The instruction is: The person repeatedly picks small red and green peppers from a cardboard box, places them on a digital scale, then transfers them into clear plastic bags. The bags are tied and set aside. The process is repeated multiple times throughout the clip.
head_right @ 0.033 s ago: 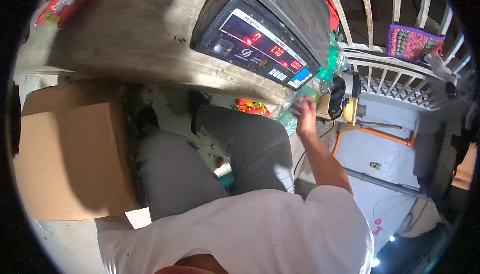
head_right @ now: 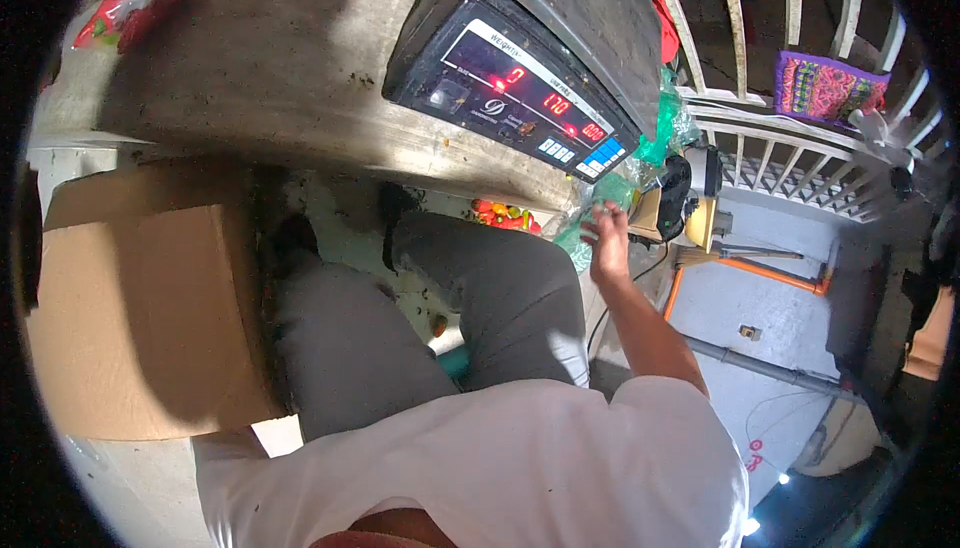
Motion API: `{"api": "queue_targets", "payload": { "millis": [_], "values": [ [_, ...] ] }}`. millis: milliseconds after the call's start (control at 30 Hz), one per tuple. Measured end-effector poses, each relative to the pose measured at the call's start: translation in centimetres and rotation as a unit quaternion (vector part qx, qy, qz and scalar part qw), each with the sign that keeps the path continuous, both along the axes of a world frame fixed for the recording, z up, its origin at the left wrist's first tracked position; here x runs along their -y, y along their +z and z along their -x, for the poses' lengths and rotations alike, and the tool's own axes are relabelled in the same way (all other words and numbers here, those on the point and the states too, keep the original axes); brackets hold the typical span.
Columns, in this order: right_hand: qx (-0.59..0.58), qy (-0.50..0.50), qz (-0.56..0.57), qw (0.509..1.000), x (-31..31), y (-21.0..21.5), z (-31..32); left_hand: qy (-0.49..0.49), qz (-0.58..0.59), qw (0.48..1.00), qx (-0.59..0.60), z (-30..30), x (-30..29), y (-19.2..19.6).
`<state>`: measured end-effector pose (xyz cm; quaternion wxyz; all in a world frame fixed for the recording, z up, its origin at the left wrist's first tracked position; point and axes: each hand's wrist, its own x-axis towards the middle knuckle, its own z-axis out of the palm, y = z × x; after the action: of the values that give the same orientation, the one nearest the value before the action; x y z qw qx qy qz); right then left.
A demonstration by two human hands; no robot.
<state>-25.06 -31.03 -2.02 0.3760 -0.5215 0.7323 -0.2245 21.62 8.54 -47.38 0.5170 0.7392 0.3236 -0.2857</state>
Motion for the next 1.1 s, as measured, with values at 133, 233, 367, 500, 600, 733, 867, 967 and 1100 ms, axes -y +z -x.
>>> {"api": "queue_targets", "payload": {
  "millis": [133, 233, 367, 500, 600, 733, 867, 967, 1100],
  "values": [
    [-0.032, 0.018, -0.051, 0.998, -3.9, 0.3, -0.9, 0.008, 0.013, 1.000, 0.013, 0.0, -0.8, 1.5],
    [-0.025, 0.065, -0.027, 0.997, -4.7, 0.7, -1.4, 0.012, 0.039, 0.999, 0.030, 0.1, -1.5, 4.2],
    [-0.122, 0.244, 0.060, 0.960, -5.2, 1.5, -2.8, 0.011, 0.115, 0.992, 0.048, 1.5, -2.9, 12.0],
    [-0.202, 0.475, 0.255, 0.818, -6.0, 3.2, -6.8, -0.003, 0.308, 0.951, 0.002, 5.9, -4.4, 24.0],
    [-0.084, 0.533, 0.201, 0.818, -7.3, 2.4, -8.6, 0.015, 0.531, 0.830, -0.168, 9.8, -6.8, 31.9],
    [0.082, 0.631, 0.166, 0.753, -10.9, -1.3, -12.2, -0.168, 0.599, 0.764, -0.169, 10.5, -3.2, 43.2],
    [0.022, 0.678, 0.087, 0.730, -13.4, -2.3, -16.1, -0.318, 0.596, 0.735, -0.059, 9.6, 7.7, 51.1],
    [0.198, 0.609, 0.067, 0.765, -12.0, -3.9, -16.2, -0.475, 0.560, 0.677, 0.049, 9.2, 20.6, 53.9],
    [-0.023, 0.688, 0.026, 0.725, -10.0, -5.6, -17.0, -0.670, 0.178, 0.533, 0.485, 11.1, 38.5, 56.1]
  ]
}}
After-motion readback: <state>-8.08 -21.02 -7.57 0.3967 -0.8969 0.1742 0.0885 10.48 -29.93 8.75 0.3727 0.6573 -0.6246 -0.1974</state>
